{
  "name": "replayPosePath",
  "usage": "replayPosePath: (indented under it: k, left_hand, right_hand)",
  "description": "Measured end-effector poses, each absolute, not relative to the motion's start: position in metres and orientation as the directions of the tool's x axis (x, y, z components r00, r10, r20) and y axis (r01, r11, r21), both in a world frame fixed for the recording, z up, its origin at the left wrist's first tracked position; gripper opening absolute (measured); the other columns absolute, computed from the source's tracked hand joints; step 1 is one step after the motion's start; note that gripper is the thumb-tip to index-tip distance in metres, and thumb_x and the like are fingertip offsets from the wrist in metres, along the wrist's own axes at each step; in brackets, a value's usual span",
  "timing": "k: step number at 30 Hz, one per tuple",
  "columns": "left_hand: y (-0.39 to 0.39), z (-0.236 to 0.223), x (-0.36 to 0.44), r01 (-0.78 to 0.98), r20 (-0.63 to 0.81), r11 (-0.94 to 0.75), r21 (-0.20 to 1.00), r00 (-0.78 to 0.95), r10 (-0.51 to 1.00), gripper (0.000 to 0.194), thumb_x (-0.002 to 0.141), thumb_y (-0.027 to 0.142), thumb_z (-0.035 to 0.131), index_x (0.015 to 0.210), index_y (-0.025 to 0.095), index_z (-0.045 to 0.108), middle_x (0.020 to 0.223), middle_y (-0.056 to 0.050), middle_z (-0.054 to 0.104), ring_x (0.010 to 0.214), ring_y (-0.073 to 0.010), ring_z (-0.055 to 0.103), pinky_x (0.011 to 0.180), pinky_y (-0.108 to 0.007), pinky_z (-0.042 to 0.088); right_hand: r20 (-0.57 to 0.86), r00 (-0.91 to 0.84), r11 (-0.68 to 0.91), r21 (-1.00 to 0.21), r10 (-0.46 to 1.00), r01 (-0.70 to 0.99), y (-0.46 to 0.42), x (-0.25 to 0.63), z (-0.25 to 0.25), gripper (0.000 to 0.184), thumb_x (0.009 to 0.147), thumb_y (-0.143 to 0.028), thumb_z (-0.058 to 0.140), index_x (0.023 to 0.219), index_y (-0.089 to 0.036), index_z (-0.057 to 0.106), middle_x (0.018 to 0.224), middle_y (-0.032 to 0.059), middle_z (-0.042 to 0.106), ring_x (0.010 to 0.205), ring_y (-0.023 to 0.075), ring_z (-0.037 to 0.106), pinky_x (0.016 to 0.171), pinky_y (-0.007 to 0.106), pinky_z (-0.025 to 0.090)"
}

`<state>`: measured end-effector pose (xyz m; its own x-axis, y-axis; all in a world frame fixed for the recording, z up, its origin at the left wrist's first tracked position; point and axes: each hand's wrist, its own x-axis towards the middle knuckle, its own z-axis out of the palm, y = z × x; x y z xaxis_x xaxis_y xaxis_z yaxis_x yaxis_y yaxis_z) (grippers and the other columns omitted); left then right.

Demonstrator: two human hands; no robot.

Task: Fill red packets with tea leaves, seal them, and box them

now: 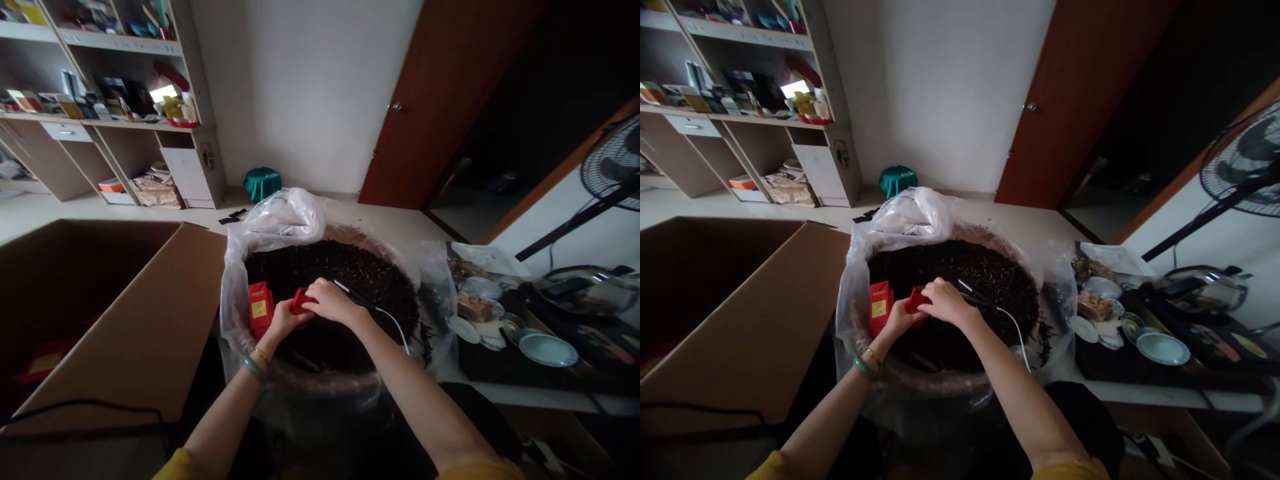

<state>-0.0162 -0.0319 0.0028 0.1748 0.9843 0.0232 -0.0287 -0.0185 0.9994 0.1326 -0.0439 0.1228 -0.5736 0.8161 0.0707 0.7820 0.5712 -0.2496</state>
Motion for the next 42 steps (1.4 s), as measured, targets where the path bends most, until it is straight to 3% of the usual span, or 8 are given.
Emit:
replayPosePath:
  k: [3, 6, 11, 15, 21, 24, 32, 42]
  left_hand:
    - [-0.035, 0.007, -0.016, 0.01, 0.019, -0.021, 1.0, 0.188, 0.982, 0.041, 0.047, 0.04, 0.083, 0.071, 0.01, 0.068, 0.061, 0.0, 0.065, 0.053, -0.011, 0.053, 0.051, -0.021, 0.04]
    - [-0.036, 0.013, -0.015, -0.007, 0.05, -0.05, 0.999, 0.185, 0.981, 0.042, 0.047, 0.039, 0.083, 0.074, 0.011, 0.068, 0.066, 0.0, 0.066, 0.059, -0.0119, 0.055, 0.055, -0.02, 0.042]
    - [-0.035, 0.019, -0.016, -0.17, 0.01, 0.025, 0.985, 0.204, 0.979, 0.046, 0.058, 0.049, 0.077, 0.084, 0.013, 0.068, 0.078, -0.003, 0.07, 0.07, -0.0148, 0.061, 0.064, -0.022, 0.047]
    - [-0.035, 0.017, -0.019, -0.297, -0.067, 0.111, 0.948, 0.157, 0.985, 0.047, 0.062, 0.053, 0.074, 0.086, 0.013, 0.067, 0.078, -0.003, 0.07, 0.066, -0.0138, 0.062, 0.062, -0.022, 0.048]
    - [-0.035, 0.019, -0.019, -0.392, -0.113, 0.138, 0.91, 0.087, 0.99, 0.046, 0.058, 0.049, 0.079, 0.084, 0.013, 0.065, 0.071, -0.001, 0.068, 0.058, -0.0115, 0.061, 0.056, -0.02, 0.047]
    - [-0.035, 0.021, -0.019, -0.367, -0.069, 0.094, 0.925, 0.081, 0.994, 0.044, 0.059, 0.046, 0.079, 0.083, 0.012, 0.065, 0.073, -0.002, 0.068, 0.061, -0.0113, 0.061, 0.059, -0.02, 0.048]
    - [-0.036, 0.022, -0.018, -0.361, -0.061, 0.078, 0.929, 0.059, 0.996, 0.047, 0.059, 0.051, 0.076, 0.086, 0.014, 0.063, 0.073, -0.001, 0.068, 0.062, -0.0123, 0.061, 0.06, -0.022, 0.048]
    - [-0.032, 0.019, -0.019, -0.305, -0.042, 0.038, 0.952, -0.005, 0.999, 0.038, 0.059, 0.047, 0.077, 0.067, 0.014, 0.062, 0.059, 0.002, 0.061, 0.054, -0.0089, 0.054, 0.053, -0.019, 0.043]
  right_hand:
    - [0.005, -0.564, 0.556, -0.173, 0.826, 0.813, -0.04, 0.126, 0.123, 0.022, 0.089, -0.028, 0.055, 0.08, -0.018, 0.072, 0.085, 0.009, 0.07, 0.087, 0.0208, 0.059, 0.077, 0.029, 0.044]
    - [-0.001, -0.554, 0.543, -0.196, 0.832, 0.816, -0.036, 0.128, 0.117, 0.024, 0.088, -0.027, 0.056, 0.071, -0.021, 0.071, 0.076, 0.0072, 0.069, 0.082, 0.0195, 0.061, 0.076, 0.028, 0.043]
    - [0.114, -0.432, 0.434, -0.448, 0.895, 0.781, -0.03, 0.136, 0.094, 0.008, 0.082, -0.021, 0.063, 0.085, -0.02, 0.07, 0.079, 0.0043, 0.069, 0.076, 0.017, 0.062, 0.073, 0.027, 0.044]
    - [0.256, -0.269, 0.371, -0.663, 0.928, 0.65, -0.03, 0.137, 0.078, 0.022, 0.076, -0.02, 0.067, 0.098, -0.02, 0.065, 0.082, 0.0022, 0.068, 0.079, 0.0163, 0.063, 0.078, 0.029, 0.047]
    - [0.367, -0.06, 0.353, -0.822, 0.928, 0.447, -0.036, 0.131, 0.05, 0.04, 0.073, -0.02, 0.063, 0.112, -0.02, 0.056, 0.093, 0.0042, 0.065, 0.083, 0.0169, 0.062, 0.075, 0.031, 0.051]
    - [0.313, 0.068, 0.269, -0.893, 0.947, 0.362, -0.039, 0.126, 0.04, 0.048, 0.07, -0.026, 0.064, 0.116, -0.018, 0.053, 0.106, 0.0095, 0.062, 0.081, 0.0173, 0.063, 0.066, 0.029, 0.053]
    - [0.103, 0.127, 0.082, -0.984, 0.987, 0.16, -0.039, 0.122, 0.039, 0.022, 0.071, -0.034, 0.063, 0.086, -0.019, 0.064, 0.085, 0.0058, 0.07, 0.079, 0.0207, 0.065, 0.074, 0.034, 0.054]
    - [0.001, 0.076, -0.013, -0.982, 0.997, 0.187, -0.037, 0.125, 0.029, 0.031, 0.065, -0.044, 0.07, 0.082, -0.018, 0.07, 0.079, 0.0043, 0.072, 0.075, 0.0211, 0.066, 0.074, 0.034, 0.052]
